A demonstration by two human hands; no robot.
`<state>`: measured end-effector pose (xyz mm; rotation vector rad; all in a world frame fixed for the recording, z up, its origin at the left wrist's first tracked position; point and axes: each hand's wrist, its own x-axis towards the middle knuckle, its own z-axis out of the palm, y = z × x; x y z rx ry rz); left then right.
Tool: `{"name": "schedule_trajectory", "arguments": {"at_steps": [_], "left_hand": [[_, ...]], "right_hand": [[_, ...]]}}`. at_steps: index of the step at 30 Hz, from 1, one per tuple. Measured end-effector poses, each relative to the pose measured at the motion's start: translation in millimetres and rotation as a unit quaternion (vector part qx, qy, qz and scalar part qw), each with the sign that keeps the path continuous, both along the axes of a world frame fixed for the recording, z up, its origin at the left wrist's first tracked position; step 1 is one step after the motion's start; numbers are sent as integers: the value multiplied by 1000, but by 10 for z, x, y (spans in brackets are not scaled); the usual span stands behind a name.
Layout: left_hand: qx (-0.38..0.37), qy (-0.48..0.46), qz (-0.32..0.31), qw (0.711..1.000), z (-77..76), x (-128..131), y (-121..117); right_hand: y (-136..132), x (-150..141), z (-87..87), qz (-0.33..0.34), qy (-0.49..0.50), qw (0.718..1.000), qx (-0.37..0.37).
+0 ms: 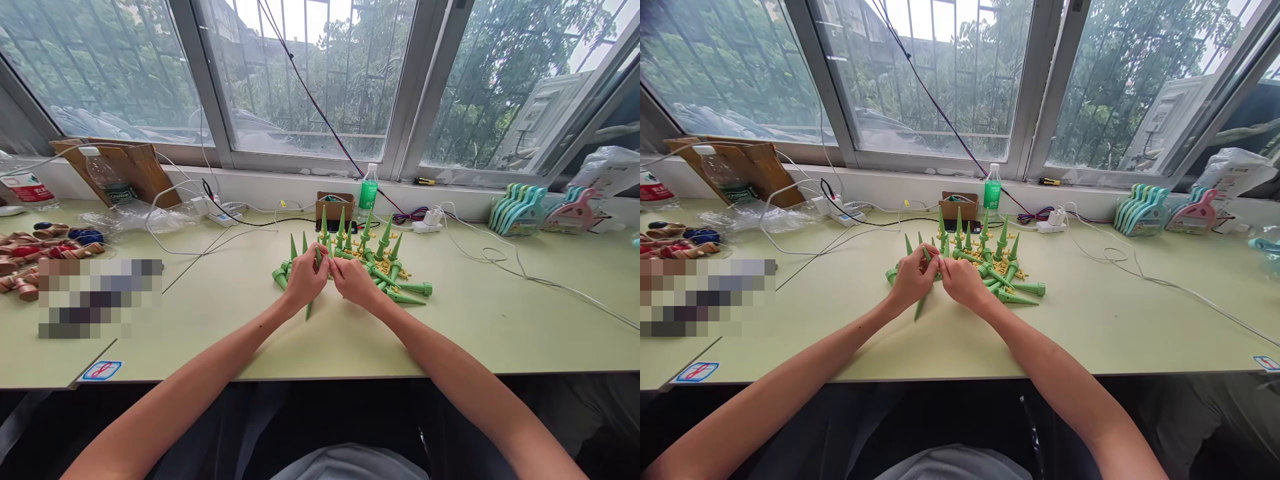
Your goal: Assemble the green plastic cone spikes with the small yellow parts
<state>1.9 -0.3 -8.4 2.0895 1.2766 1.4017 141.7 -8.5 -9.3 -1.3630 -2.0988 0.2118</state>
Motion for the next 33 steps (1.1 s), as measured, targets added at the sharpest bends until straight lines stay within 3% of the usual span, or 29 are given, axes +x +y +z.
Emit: {"name": "schedule_trajectory", "arguments": {"at_steps": [33], "left_hand": [[-2, 1, 0, 1000, -14, -5, 15]], "right_hand": [[8, -2, 0, 6, 6, 1000, 2]]}}
